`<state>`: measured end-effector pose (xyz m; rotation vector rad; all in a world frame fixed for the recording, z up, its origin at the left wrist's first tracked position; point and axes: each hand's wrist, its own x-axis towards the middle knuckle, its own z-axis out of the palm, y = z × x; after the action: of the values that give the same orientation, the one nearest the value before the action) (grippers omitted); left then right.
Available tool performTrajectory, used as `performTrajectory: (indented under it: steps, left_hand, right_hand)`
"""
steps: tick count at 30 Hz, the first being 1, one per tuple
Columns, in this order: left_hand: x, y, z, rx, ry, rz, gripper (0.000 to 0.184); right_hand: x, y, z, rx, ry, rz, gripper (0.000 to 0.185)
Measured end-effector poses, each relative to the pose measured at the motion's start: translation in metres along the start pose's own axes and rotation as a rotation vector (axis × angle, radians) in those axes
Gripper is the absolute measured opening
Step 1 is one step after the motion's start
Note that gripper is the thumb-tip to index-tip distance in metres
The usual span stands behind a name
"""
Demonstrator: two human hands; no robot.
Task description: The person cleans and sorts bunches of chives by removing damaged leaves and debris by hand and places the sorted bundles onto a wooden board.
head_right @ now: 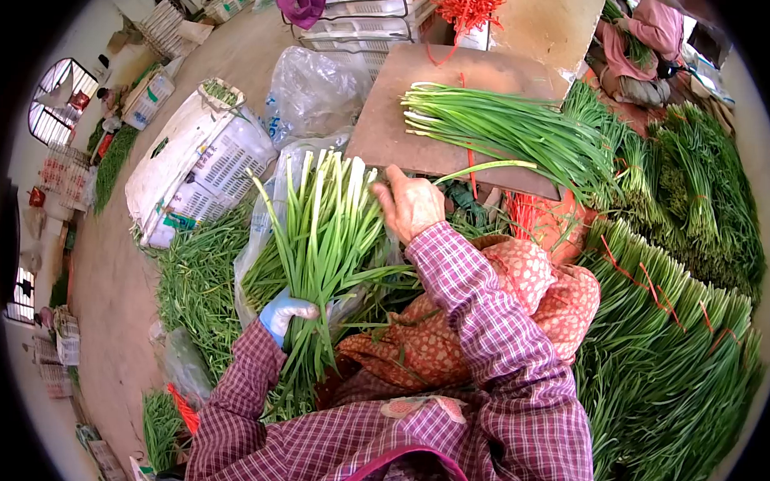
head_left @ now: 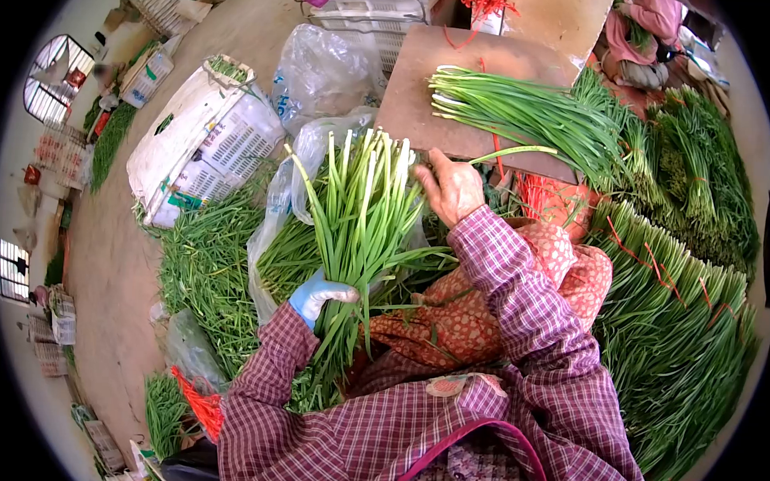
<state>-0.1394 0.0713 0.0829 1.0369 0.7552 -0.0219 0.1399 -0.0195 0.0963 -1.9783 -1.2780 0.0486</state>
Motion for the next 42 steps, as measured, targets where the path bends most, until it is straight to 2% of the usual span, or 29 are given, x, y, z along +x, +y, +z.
performTrajectory:
  steps: [1,2,3,4,5,6,7,9,11,13,15,17,19,21,24,29,33,35,38,39,42]
  left_hand:
    - [0.003,-0.003,-0.002,0.038,0.052,-0.042,0.025]
    - [0.026,-0.029,-0.027,-0.042,-0.038,-0.006,0.057]
    - [0.020,-0.026,-0.023,-0.048,-0.037,0.001,0.057]
    - [0.009,-0.017,-0.015,-0.031,-0.041,0.018,0.050]
    - [-0.002,-0.009,-0.008,-0.015,-0.043,0.035,0.044]
    - [-0.008,-0.002,0.000,-0.002,-0.025,0.036,0.055]
    - [-0.007,-0.003,-0.003,-0.010,-0.021,0.035,0.055]
    - [0.000,-0.004,-0.007,0.013,-0.047,0.014,0.057]
    - [-0.001,0.008,0.003,0.047,-0.047,-0.053,0.060]
    - [-0.001,0.011,0.015,0.051,0.028,0.077,0.056]
    - [-0.004,0.016,0.025,0.040,0.053,0.068,0.059]
    - [-0.004,0.018,0.032,0.058,0.063,0.154,0.061]
    - [-0.006,0.020,0.033,0.064,0.056,0.129,0.061]
    - [-0.006,0.019,0.030,0.071,0.049,0.103,0.061]
    - [0.000,0.014,0.023,0.133,0.031,0.056,0.066]
    - [0.006,0.006,0.022,0.076,-0.016,0.119,0.061]
    - [-0.005,0.018,0.031,0.024,-0.004,0.079,0.067]
    - [-0.003,0.013,0.025,0.029,-0.007,0.076,0.069]
    - [-0.004,0.009,0.016,0.034,0.005,0.079,0.071]
    - [-0.004,0.007,0.014,0.032,0.015,0.085,0.072]
    - [-0.001,0.005,0.008,0.050,0.044,0.081,0.067]
  right_hand:
    - [0.004,0.007,0.003,-0.081,0.028,0.018,0.026]
    - [0.008,0.017,0.002,-0.145,-0.047,0.177,0.024]
    - [0.010,0.043,0.006,-0.239,0.213,0.107,0.022]
    - [0.018,0.076,0.004,-0.249,0.281,0.109,0.022]
    - [0.020,0.078,-0.018,-0.179,0.245,0.220,0.024]
    - [0.021,0.082,-0.030,-0.052,0.250,0.205,0.025]
    - [0.019,0.072,-0.047,-0.152,0.154,0.195,0.020]
    - [0.008,0.038,-0.064,0.048,0.057,0.131,0.017]
    - [0.002,0.003,-0.070,0.002,0.124,-0.142,0.025]
    - [-0.005,-0.033,-0.077,0.058,0.097,-0.133,0.017]
    - [-0.006,-0.053,-0.074,0.000,0.164,-0.287,0.013]
    - [-0.007,-0.068,-0.078,-0.038,0.151,-0.280,0.014]
    - [-0.006,-0.070,-0.080,-0.080,0.141,-0.277,0.014]
    - [-0.002,-0.059,-0.078,-0.082,0.126,-0.178,0.016]
    - [-0.003,-0.045,-0.064,-0.032,0.089,-0.190,0.018]
    - [-0.003,-0.055,-0.045,-0.031,0.005,-0.053,0.020]
    - [0.003,-0.042,-0.043,-0.120,0.139,-0.120,0.015]
    - [0.011,-0.021,-0.058,-0.187,0.380,-0.240,0.014]
    - [0.013,0.010,-0.087,-0.244,0.398,0.006,0.014]
    - [0.012,0.020,-0.094,-0.359,0.340,0.099,0.012]
    - [-0.002,0.052,-0.096,-0.470,0.317,0.109,0.009]
